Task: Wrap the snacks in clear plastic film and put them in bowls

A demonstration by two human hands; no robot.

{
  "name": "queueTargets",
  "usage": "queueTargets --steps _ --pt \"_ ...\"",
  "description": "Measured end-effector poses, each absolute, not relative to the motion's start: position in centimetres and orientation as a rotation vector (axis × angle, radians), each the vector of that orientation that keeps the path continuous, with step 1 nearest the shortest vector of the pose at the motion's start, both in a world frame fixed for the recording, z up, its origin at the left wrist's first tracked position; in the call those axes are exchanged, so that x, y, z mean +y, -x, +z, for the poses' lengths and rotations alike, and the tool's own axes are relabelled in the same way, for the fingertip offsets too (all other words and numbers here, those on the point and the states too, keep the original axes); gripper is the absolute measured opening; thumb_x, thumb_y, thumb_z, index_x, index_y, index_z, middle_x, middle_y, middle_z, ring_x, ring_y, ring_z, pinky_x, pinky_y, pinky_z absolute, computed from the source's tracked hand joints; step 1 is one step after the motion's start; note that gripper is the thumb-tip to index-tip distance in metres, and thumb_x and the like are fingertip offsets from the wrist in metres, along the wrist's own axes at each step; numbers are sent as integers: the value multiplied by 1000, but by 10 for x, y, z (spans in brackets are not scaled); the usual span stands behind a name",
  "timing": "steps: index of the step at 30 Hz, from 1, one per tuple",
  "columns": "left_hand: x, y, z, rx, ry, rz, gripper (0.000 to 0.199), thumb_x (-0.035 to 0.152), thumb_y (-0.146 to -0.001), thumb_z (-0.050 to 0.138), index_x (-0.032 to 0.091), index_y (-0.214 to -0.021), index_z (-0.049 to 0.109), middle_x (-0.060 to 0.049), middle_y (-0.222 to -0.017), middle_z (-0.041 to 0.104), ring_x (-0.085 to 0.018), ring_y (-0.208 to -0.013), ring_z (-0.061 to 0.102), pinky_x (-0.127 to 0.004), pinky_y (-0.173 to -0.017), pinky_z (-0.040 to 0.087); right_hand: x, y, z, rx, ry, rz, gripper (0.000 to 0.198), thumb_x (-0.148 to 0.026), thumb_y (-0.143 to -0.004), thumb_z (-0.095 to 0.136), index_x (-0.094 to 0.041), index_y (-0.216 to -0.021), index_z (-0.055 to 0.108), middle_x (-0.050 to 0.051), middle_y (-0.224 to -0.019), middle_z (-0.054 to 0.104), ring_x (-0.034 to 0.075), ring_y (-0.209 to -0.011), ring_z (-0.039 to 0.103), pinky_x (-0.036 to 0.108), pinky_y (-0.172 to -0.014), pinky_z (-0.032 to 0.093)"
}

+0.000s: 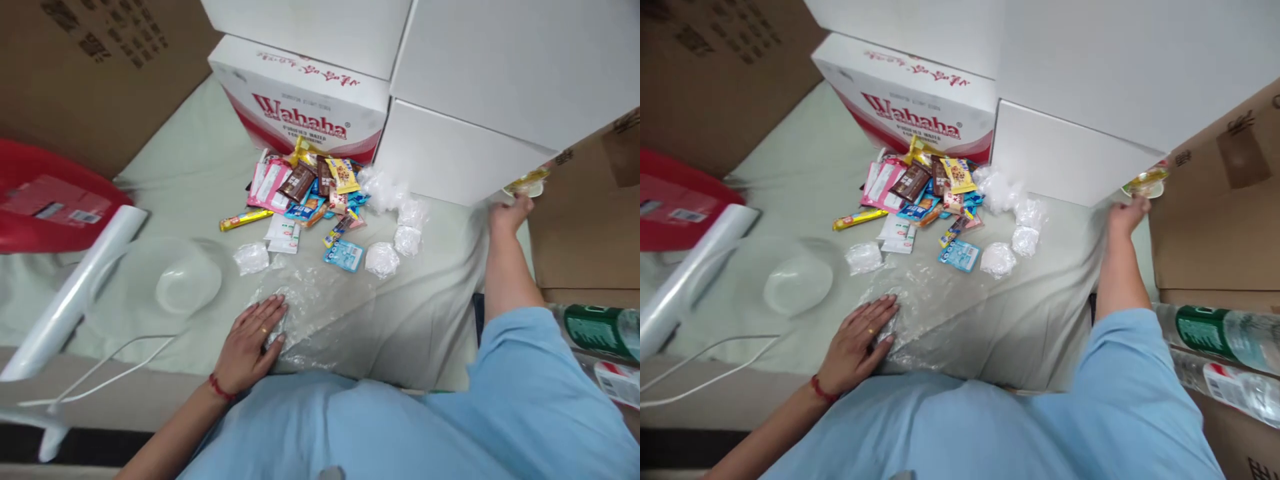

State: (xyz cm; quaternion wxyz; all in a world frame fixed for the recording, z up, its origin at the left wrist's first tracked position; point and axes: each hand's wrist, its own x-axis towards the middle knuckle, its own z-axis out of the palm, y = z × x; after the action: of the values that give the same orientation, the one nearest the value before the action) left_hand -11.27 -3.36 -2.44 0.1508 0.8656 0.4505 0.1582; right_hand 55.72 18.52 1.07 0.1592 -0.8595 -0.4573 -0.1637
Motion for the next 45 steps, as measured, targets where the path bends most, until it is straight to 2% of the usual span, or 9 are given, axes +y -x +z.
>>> queueTargets --steps 5,8,10,16,20,24,29,40,45 --pt "-26 100 -21 1289 -2382 454 54 33 -105 38 26 -158 39 -8 -162 48 -23 -151 43 -46 -123 31 105 -431 33 -1035 2103 -299 40 -11 -95 29 -3 -122 58 22 -105 64 20 -80 63 36 -73 51" --pt "-21 87 -22 1345 -2339 447 50 33 -106 35 24 -155 44 -10 -161 49 -23 -150 45 -48 -124 30 20 -308 39 -1557 1771 -111 25 -23 -102 43 -21 -111 65 13 -106 70 27 -102 69 46 -95 54" --pt "-20 81 -23 1367 -2345 431 50 35 -106 38 23 -153 46 -12 -160 49 -25 -149 46 -51 -124 31 -29 -240 32 -2120 1450 223 30 -23 -101 50 -29 -124 67 10 -125 71 28 -118 67 49 -105 53" --pt "-36 103 -25 1372 -2250 586 54 35 -103 46 24 -156 43 -13 -165 43 -27 -152 41 -52 -122 40 -107 -186 -2 -2565 1179 667 49 -27 -100 61 -24 -149 56 12 -160 49 30 -149 46 59 -122 39" --pt "-39 134 -22 1452 -2010 669 43 43 -101 48 22 -135 64 -10 -160 51 -27 -144 52 -50 -117 47 -123 -210 -1 -2456 1323 708 43 -23 -101 59 -23 -144 62 14 -164 43 30 -153 40 58 -120 42" --pt "-17 150 -14 1500 -1884 574 41 48 -101 44 24 -110 77 -6 -145 66 -25 -120 69 -42 -99 59 -110 -227 7 -2409 1310 668 39 -11 -96 54 -23 -129 72 13 -158 51 32 -154 36 61 -118 44" --pt "16 143 -4 1373 -2300 363 32 37 -96 51 23 -93 79 -8 -141 67 -29 -107 67 -51 -104 50 -74 -224 30 -2215 1484 429 48 -4 -87 46 -25 -119 76 10 -136 67 32 -144 46 63 -113 48" --pt "-1 130 -19 1430 -2357 491 50 42 -104 39 27 -150 52 -12 -164 43 -32 -151 38 -61 -120 27 -100 -127 20 -2564 1031 860 43 -22 -101 54 -28 -143 62 8 -158 52 25 -149 45 50 -120 43" --pt "-30 134 -19 1481 -2315 776 37 40 -102 47 21 -124 69 -15 -131 69 -30 -132 56 -51 -112 40 -91 -156 20 -2152 1358 714 44 -27 -106 48 -27 -149 56 14 -153 56 26 -141 54 51 -115 49"
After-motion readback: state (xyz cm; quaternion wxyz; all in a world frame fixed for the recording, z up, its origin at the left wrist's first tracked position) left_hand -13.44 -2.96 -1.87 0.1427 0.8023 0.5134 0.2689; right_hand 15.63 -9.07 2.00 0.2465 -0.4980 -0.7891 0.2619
